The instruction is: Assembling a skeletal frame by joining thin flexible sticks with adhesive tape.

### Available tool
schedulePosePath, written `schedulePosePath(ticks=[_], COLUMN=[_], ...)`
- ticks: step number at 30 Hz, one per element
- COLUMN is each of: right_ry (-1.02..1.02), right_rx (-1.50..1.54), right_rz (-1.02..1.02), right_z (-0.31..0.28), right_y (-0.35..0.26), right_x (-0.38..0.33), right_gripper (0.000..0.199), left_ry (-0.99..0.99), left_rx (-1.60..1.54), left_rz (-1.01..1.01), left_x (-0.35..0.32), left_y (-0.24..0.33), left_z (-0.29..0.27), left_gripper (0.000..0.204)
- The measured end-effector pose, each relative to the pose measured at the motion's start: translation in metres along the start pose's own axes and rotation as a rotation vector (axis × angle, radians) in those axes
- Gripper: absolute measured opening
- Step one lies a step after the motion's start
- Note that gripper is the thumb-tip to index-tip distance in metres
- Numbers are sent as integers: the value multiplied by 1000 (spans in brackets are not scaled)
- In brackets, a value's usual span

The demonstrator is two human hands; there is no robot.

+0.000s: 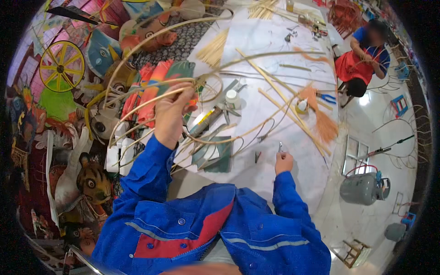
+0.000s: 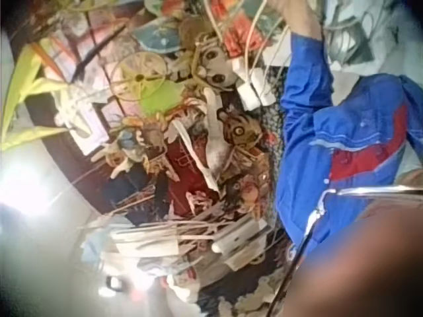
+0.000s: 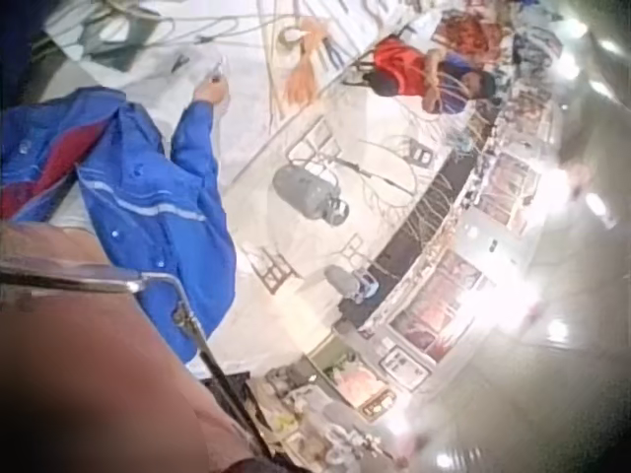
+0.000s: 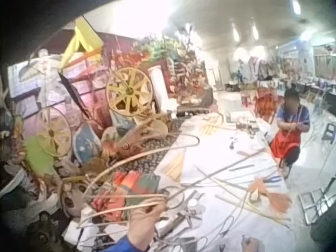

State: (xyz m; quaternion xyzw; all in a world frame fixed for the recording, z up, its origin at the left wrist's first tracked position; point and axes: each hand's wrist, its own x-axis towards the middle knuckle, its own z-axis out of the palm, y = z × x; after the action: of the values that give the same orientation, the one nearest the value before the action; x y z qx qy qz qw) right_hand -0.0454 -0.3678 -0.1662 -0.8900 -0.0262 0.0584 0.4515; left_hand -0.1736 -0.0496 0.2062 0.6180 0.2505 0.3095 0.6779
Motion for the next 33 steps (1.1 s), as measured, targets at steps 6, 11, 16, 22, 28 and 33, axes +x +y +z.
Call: schedulePosePath(ticks=[6, 11, 16, 22, 28, 33], right_ry=[-127, -305, -327, -306, -230, -247], right_rx=[639, 802, 719, 682, 683, 713], right_rz=[-189, -348, -488, -435, -404, -355], right_z=[-103, -120, -118, -100, -87, -91], right_y=[-223, -310, -359, -367, -375, -378], right_x=[-62, -74, -77, -81, -78, -76], right_gripper=[23, 29, 32, 28, 24, 23], left_ry=[-97, -131, -162, -211, -217, -207], left_rx=[-82, -82, -66, -94, -72, -90], left_rz=[1, -10, -12, 7, 13, 36], left_x=[-7, -3, -6, -14, -16, -16], left_y=[5, 1, -1, 1, -7, -9], left_z=[0, 8, 11, 20, 29, 34], left_gripper=[27, 26, 27, 26, 27, 26])
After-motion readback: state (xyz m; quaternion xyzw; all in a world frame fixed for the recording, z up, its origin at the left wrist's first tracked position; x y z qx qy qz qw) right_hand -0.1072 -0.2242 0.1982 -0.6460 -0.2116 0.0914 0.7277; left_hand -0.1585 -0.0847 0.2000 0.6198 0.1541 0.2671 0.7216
